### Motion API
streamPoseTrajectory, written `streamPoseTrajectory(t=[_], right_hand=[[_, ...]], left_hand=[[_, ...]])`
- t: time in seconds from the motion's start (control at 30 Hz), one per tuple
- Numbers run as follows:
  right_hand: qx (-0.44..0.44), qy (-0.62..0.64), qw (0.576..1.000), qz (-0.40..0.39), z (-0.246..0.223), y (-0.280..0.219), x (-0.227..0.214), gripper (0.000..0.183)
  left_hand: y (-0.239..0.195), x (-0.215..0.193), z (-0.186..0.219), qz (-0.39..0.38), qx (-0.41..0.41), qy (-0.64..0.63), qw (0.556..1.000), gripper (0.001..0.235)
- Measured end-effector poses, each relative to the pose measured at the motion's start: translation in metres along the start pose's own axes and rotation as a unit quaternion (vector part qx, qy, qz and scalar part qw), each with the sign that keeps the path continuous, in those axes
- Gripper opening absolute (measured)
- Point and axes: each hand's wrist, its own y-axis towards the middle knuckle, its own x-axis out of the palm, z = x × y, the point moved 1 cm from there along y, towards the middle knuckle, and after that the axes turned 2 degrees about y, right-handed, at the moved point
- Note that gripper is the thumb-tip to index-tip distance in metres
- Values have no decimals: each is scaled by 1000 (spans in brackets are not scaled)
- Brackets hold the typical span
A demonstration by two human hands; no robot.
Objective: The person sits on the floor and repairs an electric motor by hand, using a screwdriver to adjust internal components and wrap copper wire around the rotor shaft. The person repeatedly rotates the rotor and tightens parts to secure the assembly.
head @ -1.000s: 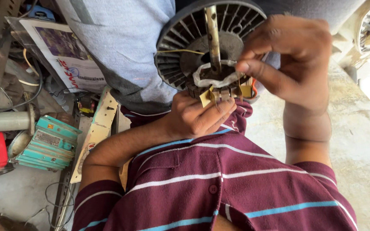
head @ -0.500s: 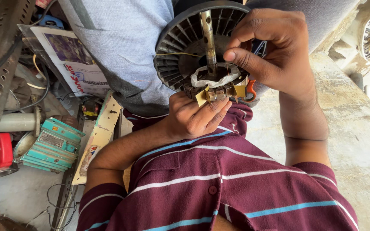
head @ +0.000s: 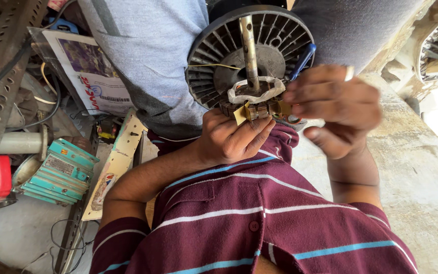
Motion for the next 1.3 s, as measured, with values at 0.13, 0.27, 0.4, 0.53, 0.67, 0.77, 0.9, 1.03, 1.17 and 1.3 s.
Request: streamPoseTrajectory(t=[0.13, 0.27, 0.4, 0.53, 0.67, 0.77, 0.9, 1.03, 1.17, 1.3], right_hand=[[14, -65, 994, -87, 0, -2, 2, 40], [51, -53, 994, -82, 2, -2, 3, 43], [60, -34, 995, -73, 9, -7, 3, 43], [58, -45, 995, -73, 13, -12, 3, 41], [64, -52, 994, -71, 11, -15, 3, 40], [71, -46, 994, -68, 11, -16, 4, 40], [65, -30, 996, -59, 14, -18, 5, 35], [63, -37, 996, -59, 14, -24, 5, 33], [46, -12, 998, -42, 14, -28, 8, 42], [53, -12, 998, -41, 12, -37, 13, 49]], left_hand=[[0, 0, 0, -4, -3, -7, 1000, 14], [-2, -1, -1, 1, -3, -19, 1000, 15], [-3, 1, -1, -8, -9, -23, 1000, 15], [-2, 0, -1, -3, -7, -21, 1000, 14], [-1, 0, 0, -3, -12, -20, 1000, 14], [1, -1, 1, -1, -13, -18, 1000, 14], [4, -1, 1, -3, -11, -15, 1000, 12], [3, 0, 4, -6, -15, -17, 1000, 12], [0, 0, 6, -9, -15, -16, 1000, 12], [-5, 0, 10, -1, -13, -14, 1000, 13]])
